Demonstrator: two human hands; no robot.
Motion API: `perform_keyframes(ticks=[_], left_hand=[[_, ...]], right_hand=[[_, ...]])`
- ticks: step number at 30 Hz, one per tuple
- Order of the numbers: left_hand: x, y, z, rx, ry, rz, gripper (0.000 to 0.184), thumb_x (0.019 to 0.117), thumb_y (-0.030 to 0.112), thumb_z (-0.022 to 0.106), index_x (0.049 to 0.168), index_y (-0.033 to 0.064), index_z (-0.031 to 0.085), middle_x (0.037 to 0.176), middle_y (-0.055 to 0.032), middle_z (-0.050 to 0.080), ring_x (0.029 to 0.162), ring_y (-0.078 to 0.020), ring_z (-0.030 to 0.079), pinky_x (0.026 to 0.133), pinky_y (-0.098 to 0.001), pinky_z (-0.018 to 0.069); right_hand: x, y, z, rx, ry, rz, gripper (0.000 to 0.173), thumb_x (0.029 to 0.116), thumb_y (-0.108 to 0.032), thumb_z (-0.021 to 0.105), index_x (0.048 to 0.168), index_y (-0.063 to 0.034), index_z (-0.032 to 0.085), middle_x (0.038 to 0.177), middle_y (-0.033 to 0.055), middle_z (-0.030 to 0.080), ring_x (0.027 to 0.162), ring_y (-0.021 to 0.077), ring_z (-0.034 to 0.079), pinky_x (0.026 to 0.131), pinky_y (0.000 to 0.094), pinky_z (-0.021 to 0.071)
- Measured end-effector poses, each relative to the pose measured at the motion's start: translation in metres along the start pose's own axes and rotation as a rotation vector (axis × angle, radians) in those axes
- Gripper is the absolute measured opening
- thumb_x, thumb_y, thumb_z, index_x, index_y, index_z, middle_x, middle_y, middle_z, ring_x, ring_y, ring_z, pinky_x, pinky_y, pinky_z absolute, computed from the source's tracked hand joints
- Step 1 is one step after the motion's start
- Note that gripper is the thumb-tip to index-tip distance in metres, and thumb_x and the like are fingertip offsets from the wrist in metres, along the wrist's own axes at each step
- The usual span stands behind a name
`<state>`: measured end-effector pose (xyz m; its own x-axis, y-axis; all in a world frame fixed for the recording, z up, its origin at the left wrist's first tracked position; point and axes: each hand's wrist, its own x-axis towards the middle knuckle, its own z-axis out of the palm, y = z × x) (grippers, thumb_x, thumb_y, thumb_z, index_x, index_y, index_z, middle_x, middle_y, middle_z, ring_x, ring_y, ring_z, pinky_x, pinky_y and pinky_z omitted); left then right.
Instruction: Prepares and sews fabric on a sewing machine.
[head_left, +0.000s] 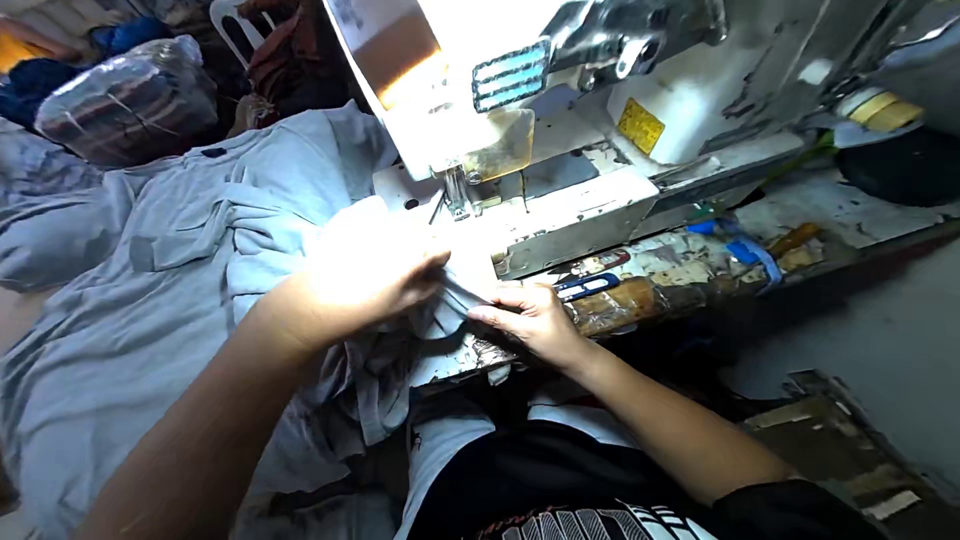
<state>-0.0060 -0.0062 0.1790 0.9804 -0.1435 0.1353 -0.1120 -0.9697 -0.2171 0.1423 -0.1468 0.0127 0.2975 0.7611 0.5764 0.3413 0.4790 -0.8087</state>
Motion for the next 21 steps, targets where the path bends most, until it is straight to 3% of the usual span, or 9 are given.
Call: perform_keyframes(ticks=[6, 13, 17, 21], left_hand=[[0.006, -0.013, -0.007, 0.022, 0.026, -0.056, 0.026, 0.0879, 0.03, 0.058, 0.071, 0.0104, 0.057, 0.061, -0.0059, 0.046, 0.06, -0.0274, 0.051, 0.061, -0.0456, 0.0336], [0.005, -0.016, -0.008, -0.009, 0.068, -0.083, 0.031, 0.0925, 0.032, 0.053, 0.071, 0.011, 0.057, 0.062, -0.0049, 0.046, 0.063, -0.0257, 0.05, 0.067, -0.0454, 0.0328], [0.006, -0.015, -0.006, 0.0, 0.103, -0.092, 0.029, 0.0922, 0.03, 0.054, 0.07, 0.011, 0.057, 0.062, -0.0045, 0.045, 0.063, -0.0253, 0.049, 0.068, -0.0447, 0.0326], [0.005, -0.015, -0.001, 0.006, 0.148, -0.095, 0.029, 0.0928, 0.029, 0.054, 0.07, 0.0111, 0.056, 0.062, -0.005, 0.045, 0.064, -0.0252, 0.048, 0.071, -0.0452, 0.0315]], right_hand=[[0.018, 0.016, -0.005, -0.042, -0.041, -0.069, 0.009, 0.0893, -0.01, 0.075, 0.087, -0.0013, 0.079, 0.086, 0.0048, 0.075, 0.082, 0.0037, 0.07, 0.078, 0.0201, 0.0573], [0.019, 0.015, -0.006, -0.096, -0.033, -0.081, 0.011, 0.0905, -0.012, 0.074, 0.09, -0.0031, 0.08, 0.091, 0.0046, 0.077, 0.086, 0.0037, 0.071, 0.08, 0.0209, 0.0578], [0.02, 0.015, -0.007, -0.124, -0.022, -0.103, 0.012, 0.0911, -0.015, 0.074, 0.089, -0.0043, 0.079, 0.09, 0.0037, 0.077, 0.083, 0.0032, 0.071, 0.077, 0.0208, 0.0567], [0.021, 0.012, -0.007, -0.152, -0.032, -0.099, 0.013, 0.092, -0.016, 0.074, 0.089, -0.0039, 0.079, 0.086, 0.0024, 0.076, 0.072, 0.0017, 0.067, 0.068, 0.0199, 0.0561]])
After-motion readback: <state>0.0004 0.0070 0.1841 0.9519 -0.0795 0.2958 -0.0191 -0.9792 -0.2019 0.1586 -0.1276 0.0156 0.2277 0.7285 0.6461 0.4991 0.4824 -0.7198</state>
